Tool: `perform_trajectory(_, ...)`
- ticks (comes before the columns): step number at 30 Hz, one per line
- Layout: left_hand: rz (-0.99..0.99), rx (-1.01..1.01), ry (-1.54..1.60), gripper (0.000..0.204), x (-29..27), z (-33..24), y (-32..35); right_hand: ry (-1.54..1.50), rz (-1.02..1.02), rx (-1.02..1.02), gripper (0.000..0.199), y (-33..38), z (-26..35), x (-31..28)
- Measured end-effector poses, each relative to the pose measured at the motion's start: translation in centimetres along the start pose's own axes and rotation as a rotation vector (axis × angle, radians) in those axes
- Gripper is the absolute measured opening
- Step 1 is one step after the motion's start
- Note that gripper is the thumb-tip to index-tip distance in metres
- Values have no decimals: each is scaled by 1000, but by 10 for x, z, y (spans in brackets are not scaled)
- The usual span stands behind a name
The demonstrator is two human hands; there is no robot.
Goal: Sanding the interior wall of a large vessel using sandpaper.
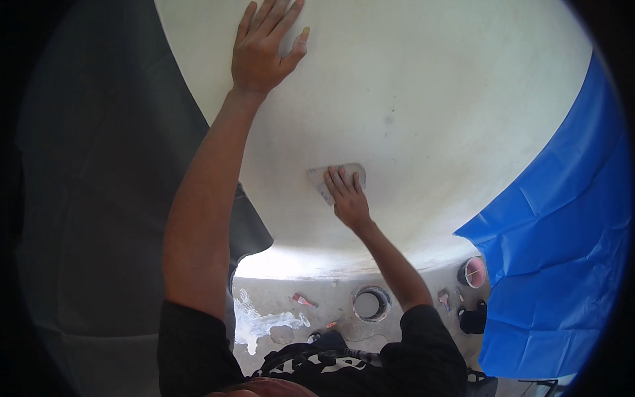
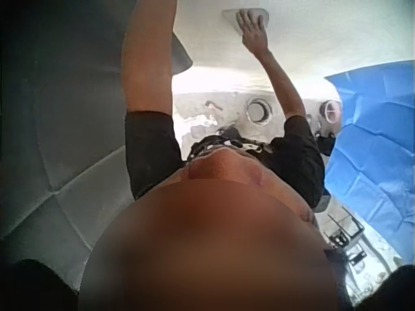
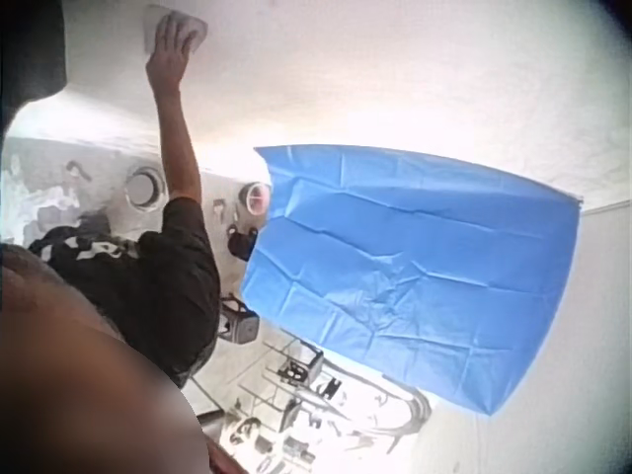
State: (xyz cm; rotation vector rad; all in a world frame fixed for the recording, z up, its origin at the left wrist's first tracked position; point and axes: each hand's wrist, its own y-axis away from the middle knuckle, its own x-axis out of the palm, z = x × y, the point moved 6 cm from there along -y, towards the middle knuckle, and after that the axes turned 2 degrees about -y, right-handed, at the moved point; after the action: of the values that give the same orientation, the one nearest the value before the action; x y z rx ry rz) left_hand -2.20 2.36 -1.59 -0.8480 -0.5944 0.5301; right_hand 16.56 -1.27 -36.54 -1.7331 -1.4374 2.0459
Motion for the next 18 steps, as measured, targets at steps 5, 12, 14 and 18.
perform_trajectory(5, -105, 193, -144, 55, -4, 3, 4, -531, -161, 323, 63, 89, 66, 5)
perform_trajectory(12, 396, -200, -183, 54, -27, -18, -16, -466, -546, 81, 53, -40, 30, -128)
perform_trajectory(14, 405, -196, -189, 54, -33, -14, -16, -381, -640, -39, 51, -101, 14, -165)
perform_trajectory(18, 409, -173, -199, 57, -30, -19, -18, -211, -680, -146, 54, -171, -15, -206)
